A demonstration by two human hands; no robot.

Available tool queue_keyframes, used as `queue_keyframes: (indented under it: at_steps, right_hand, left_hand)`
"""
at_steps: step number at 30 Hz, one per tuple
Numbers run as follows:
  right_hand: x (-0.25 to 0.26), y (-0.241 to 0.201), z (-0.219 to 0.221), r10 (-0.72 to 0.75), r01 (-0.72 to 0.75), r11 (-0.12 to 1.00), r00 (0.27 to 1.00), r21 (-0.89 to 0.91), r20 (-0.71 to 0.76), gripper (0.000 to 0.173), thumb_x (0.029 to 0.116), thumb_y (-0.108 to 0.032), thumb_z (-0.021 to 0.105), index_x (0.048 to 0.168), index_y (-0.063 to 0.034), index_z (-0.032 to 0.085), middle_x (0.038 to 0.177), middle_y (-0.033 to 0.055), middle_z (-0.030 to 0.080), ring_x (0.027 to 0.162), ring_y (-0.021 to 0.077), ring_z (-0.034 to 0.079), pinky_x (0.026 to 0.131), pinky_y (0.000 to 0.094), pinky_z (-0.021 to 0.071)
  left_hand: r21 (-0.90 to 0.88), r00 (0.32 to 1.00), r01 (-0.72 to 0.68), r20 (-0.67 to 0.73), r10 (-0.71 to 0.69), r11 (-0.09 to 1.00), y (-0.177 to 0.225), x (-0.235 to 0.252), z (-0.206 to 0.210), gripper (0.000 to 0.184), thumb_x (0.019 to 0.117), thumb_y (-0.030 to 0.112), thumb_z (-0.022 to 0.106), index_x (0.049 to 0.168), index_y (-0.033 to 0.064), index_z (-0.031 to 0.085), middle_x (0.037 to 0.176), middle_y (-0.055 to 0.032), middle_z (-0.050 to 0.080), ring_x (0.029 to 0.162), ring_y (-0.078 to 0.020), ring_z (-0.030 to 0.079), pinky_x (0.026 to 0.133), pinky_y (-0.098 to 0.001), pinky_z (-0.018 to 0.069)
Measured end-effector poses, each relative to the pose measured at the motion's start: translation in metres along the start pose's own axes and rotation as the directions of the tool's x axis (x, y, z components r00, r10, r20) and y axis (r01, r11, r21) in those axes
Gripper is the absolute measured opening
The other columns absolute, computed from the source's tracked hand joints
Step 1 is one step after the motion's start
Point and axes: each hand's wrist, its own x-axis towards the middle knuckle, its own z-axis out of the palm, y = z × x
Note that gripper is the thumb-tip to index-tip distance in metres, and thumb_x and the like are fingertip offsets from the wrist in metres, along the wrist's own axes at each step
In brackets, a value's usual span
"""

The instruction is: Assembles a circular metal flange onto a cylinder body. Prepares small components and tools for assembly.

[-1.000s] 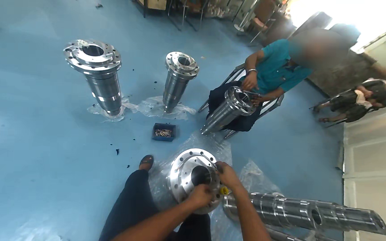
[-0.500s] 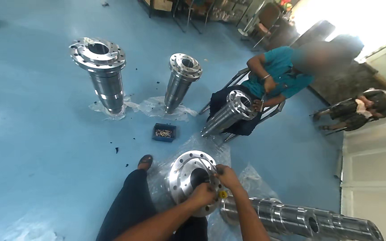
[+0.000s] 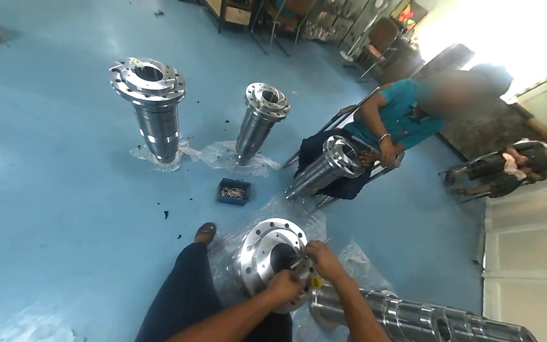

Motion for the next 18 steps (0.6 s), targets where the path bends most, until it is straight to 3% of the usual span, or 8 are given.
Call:
queue_keyframes:
  at_steps: [3, 9, 14, 18]
  right_hand:
    - [-0.002, 0.001, 0.003, -0.015, 0.015, 0.999, 1.0, -0.046, 0.004, 0.033, 0.0953, 0.006, 0.05, 0.116, -0.0038, 0.074, 0.125, 0.0173, 0.068, 0.126, 0.0348, 0.058, 0.113, 0.0498, 0.04]
    - [-0.001, -0.007, -0.006, 0.2, -0.205, 0.977, 0.976, 0.059, 0.082, 0.041, 0.097, -0.003, 0.058, 0.137, -0.0079, 0.063, 0.136, 0.018, 0.062, 0.129, 0.0346, 0.057, 0.112, 0.0494, 0.0427]
    - [0.002, -0.011, -0.005, 0.239, -0.244, 0.968, 0.968, 0.059, 0.078, 0.04, 0.0964, -0.003, 0.058, 0.136, -0.0059, 0.064, 0.133, 0.0193, 0.063, 0.126, 0.0347, 0.059, 0.11, 0.0495, 0.0437]
    - [0.0, -0.015, -0.004, 0.149, -0.145, 0.988, 0.985, -0.055, 0.082, 0.038, 0.0945, 0.004, 0.054, 0.129, -0.0039, 0.067, 0.133, 0.0197, 0.063, 0.129, 0.0386, 0.055, 0.111, 0.054, 0.0395]
  left_hand:
    - [0.004, 1.0, 0.002, 0.0, -0.002, 1.0, -0.002, -0.001, 0.001, 0.035, 0.1062, 0.023, 0.054, 0.131, -0.0015, 0.059, 0.113, -0.0152, 0.069, 0.092, -0.0208, 0.07, 0.086, -0.0389, 0.058]
    - [-0.006, 1.0, 0.008, -0.021, -0.008, 1.0, -0.006, 0.0, -0.002, 0.035, 0.1059, 0.021, 0.054, 0.132, -0.0017, 0.059, 0.117, -0.0173, 0.069, 0.096, -0.0235, 0.07, 0.088, -0.0414, 0.0574]
    - [-0.031, 0.999, -0.004, -0.038, 0.002, 1.0, -0.004, 0.001, -0.002, 0.033, 0.1057, 0.021, 0.054, 0.13, -0.0016, 0.06, 0.113, -0.0159, 0.069, 0.093, -0.0211, 0.071, 0.086, -0.0387, 0.0581]
    - [-0.031, 0.999, -0.005, -0.039, 0.004, 1.0, -0.004, 0.0, -0.001, 0.032, 0.1061, 0.02, 0.054, 0.13, -0.0014, 0.059, 0.113, -0.0149, 0.07, 0.092, -0.0196, 0.071, 0.084, -0.0372, 0.0584]
